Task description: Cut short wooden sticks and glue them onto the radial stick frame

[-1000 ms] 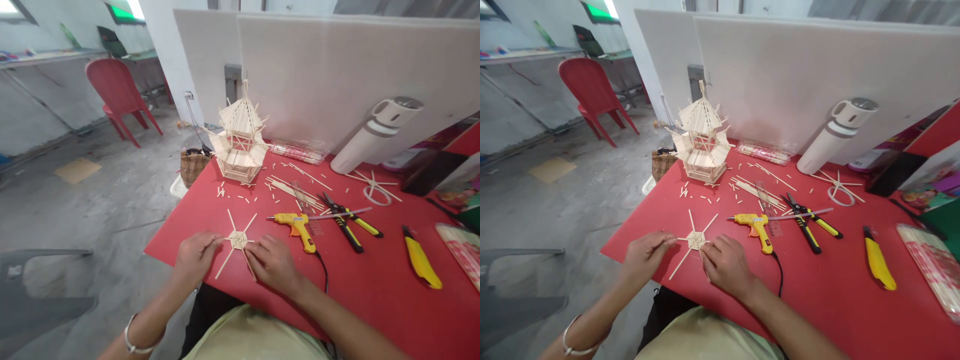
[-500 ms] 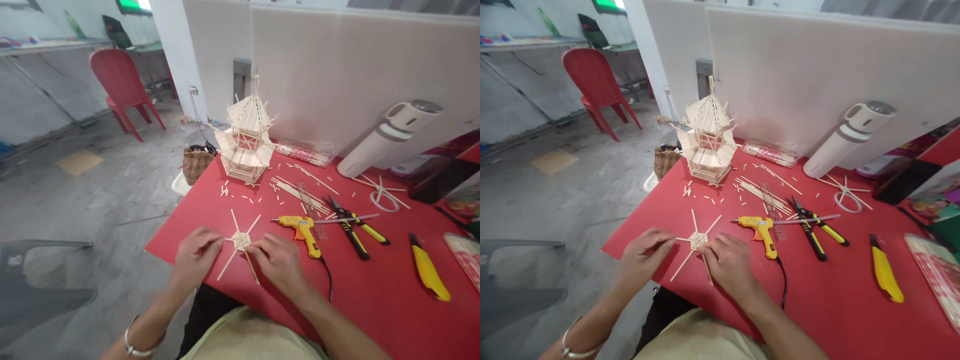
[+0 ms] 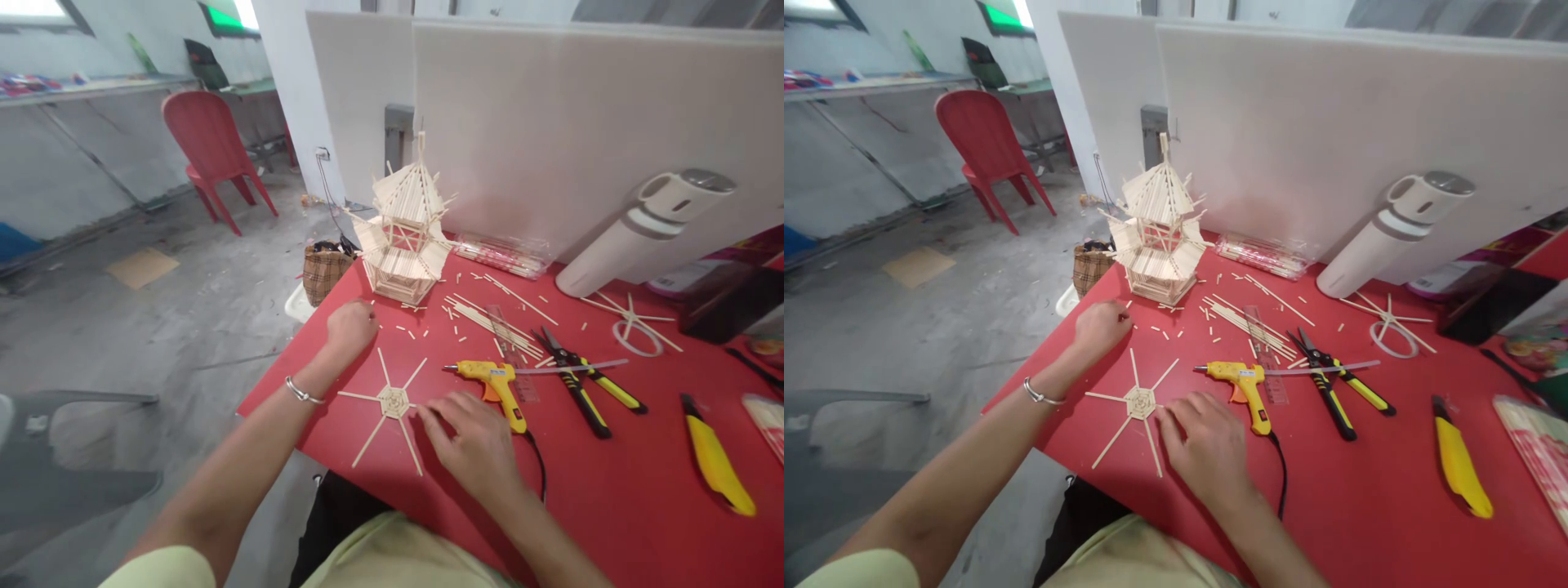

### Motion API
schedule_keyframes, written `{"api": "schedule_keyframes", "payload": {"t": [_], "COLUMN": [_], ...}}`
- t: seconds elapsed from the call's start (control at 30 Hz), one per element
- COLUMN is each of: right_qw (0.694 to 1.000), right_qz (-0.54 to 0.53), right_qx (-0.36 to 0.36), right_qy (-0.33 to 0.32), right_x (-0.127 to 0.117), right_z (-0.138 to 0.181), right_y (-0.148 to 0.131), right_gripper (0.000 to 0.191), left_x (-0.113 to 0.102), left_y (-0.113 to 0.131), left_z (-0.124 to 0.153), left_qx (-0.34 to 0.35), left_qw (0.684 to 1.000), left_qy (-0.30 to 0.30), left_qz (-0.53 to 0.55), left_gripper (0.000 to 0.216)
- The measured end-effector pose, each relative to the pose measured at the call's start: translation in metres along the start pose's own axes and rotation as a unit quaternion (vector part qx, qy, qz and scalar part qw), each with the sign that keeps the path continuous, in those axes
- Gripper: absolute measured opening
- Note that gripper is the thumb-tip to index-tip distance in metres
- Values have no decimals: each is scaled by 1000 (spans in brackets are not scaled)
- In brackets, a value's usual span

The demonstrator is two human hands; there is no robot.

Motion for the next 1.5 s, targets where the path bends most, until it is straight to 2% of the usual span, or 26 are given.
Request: {"api": "schedule_keyframes", "payload": {"t": [0.1, 0.17, 0.3, 0.47, 0.6, 0.67, 0.7, 0.73, 0.77, 0.83, 0.93, 1.03, 1.13, 1.23, 1.3, 1.5], "right_qw": [995, 983, 950, 920, 905, 901, 900, 900, 900, 901, 898, 891, 910, 944, 956, 981], "right_qz": [84, 153, 234, 232, 193, 144, 112, 77, 41, -18, -105, -202, -211, -152, -113, -16], "right_qx": [44, 93, 198, 289, 356, 390, 403, 412, 417, 420, 418, 402, 353, 284, 258, 187], "right_qy": [41, 42, -55, -124, -131, -126, -125, -123, -120, -112, -89, -63, -53, -71, -80, -51], "right_x": [-13, -21, -31, -32, -29, -29, -30, -30, -31, -32, -32, -33, -41, -48, -49, -40], "right_z": [1, 1, 0, -3, -2, 0, 1, 3, 5, 10, 19, 22, 16, 6, 1, -5], "right_y": [27, 46, 73, 81, 90, 99, 103, 107, 111, 115, 113, 97, 72, 45, 31, 4], "right_gripper": [12, 12, 26, 31, 30, 33, 35, 36, 38, 39, 37, 37, 32, 30, 30, 46], "left_x": [4, 6, 7, 10, 7, 2, -1, -3, -5, -9, -12, -9, -2, 4, 7, 13], "left_y": [1, 0, 0, 6, 6, 3, 0, -3, -6, -12, -16, -18, -17, -15, -13, -8], "left_z": [-9, -12, -15, -16, -9, 0, 7, 15, 24, 46, 81, 110, 129, 141, 146, 156], "left_qx": [-8, -9, 4, 52, 73, 65, 44, 9, -38, -118, -197, -237, -246, -244, -243, -251], "left_qw": [999, 999, 996, 994, 995, 995, 987, 963, 921, 833, 740, 685, 654, 644, 640, 611], "left_qy": [-27, -41, -69, -88, -63, -43, -33, -34, -36, -34, -41, -39, -55, -60, -55, -70], "left_qz": [-23, -34, -50, -46, -26, 58, 148, 268, 386, 539, 642, 687, 713, 722, 727, 748], "left_gripper": [21, 20, 18, 19, 18, 16, 14, 12, 13, 20, 29, 36, 38, 39, 39, 32]}}
Point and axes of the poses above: each hand's wrist, its own z-axis away from the middle knuckle, its own x-axis out of the palm, y = z × x, the point moved 2 cm from there along -z, towards the middle knuckle, and after that the axes turned 8 degrees about x, right-handed, at the moved point
